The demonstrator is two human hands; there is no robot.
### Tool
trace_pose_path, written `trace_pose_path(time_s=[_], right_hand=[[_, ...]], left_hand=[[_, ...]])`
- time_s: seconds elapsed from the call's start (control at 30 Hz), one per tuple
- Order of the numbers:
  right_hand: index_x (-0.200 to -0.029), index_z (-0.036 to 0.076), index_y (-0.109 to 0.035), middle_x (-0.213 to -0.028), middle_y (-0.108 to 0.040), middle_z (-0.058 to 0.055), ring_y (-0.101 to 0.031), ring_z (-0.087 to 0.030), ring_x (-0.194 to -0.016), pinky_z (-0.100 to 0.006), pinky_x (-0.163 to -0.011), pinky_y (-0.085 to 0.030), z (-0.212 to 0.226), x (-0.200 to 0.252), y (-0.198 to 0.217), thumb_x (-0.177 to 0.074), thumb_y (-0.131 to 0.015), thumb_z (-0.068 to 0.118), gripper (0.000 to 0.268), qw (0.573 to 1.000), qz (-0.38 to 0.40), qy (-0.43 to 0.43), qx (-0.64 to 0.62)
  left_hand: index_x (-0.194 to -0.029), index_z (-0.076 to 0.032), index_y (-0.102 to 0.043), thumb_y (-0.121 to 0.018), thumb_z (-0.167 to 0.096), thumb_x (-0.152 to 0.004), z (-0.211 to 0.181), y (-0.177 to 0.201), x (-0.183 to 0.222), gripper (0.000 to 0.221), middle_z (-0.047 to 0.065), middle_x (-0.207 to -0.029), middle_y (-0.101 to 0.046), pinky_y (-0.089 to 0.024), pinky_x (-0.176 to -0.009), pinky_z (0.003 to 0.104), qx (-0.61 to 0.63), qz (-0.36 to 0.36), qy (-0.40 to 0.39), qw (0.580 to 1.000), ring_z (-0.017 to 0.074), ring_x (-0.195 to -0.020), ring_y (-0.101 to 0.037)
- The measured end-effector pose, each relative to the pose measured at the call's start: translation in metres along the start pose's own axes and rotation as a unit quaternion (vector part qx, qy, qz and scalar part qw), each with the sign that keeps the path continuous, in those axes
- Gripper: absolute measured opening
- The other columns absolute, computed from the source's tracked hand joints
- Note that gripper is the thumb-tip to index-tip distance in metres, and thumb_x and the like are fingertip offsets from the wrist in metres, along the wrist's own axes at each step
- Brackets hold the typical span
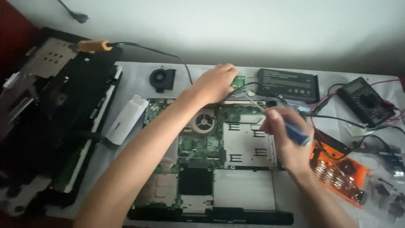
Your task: Disassembling and manipulating internal components of a laptop, including the cooling fan and ribbon cables, using a screwdriver.
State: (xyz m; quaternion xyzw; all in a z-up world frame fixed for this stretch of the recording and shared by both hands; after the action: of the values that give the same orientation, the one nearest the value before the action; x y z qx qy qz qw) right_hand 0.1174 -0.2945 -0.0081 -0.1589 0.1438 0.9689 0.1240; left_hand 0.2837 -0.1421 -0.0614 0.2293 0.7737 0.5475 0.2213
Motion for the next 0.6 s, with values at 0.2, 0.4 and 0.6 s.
trace_pose_path(time_s=[0.2,0.4,0.6], right_hand=[[-0.095,0.003,-0.078,-0.06,-0.068,-0.014,-0.065,-0.02,-0.053,-0.029,-0.057,-0.054,0.003,-0.003,-0.001,-0.101,-0.068,0.022,0.023,1.0,0.024,0.016,0.007],[-0.098,0.001,-0.077,-0.061,-0.067,-0.015,-0.062,-0.019,-0.051,-0.028,-0.054,-0.051,0.003,-0.003,-0.001,-0.105,-0.062,0.027,0.031,0.999,0.024,0.027,0.011],[-0.098,0.004,-0.072,-0.074,-0.069,-0.007,-0.069,-0.015,-0.063,-0.024,-0.064,-0.057,0.006,0.004,-0.003,-0.103,-0.06,0.036,0.034,0.998,0.04,-0.007,0.054]], left_hand=[[-0.132,0.001,-0.061,-0.084,-0.014,-0.082,0.014,-0.017,-0.023,0.057,0.025,-0.122,-0.063,-0.056,-0.093,0.059,0.004,0.033,0.045,0.998,0.0456,-0.117,-0.063],[-0.127,0.002,-0.065,-0.092,-0.011,-0.07,0.025,-0.014,-0.034,0.065,0.025,-0.112,-0.067,-0.061,-0.082,0.057,0.131,0.066,0.109,0.983,0.0432,-0.102,-0.071],[-0.128,-0.004,-0.063,-0.081,-0.012,-0.085,0.008,0.058,-0.004,0.047,0.016,-0.119,-0.071,-0.054,-0.074,0.042,0.188,-0.007,0.11,0.976,0.0292,-0.096,-0.071]])
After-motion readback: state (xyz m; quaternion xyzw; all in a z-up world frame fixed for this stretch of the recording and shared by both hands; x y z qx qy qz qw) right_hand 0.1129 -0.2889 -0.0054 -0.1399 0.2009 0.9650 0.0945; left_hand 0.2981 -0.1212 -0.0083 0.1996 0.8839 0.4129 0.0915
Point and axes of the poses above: each hand's wrist, its own x-axis away from the middle knuckle, its own y-axis out of the back of the hand, z = x × y, the point moved 6 cm from there along -x, towards the middle knuckle
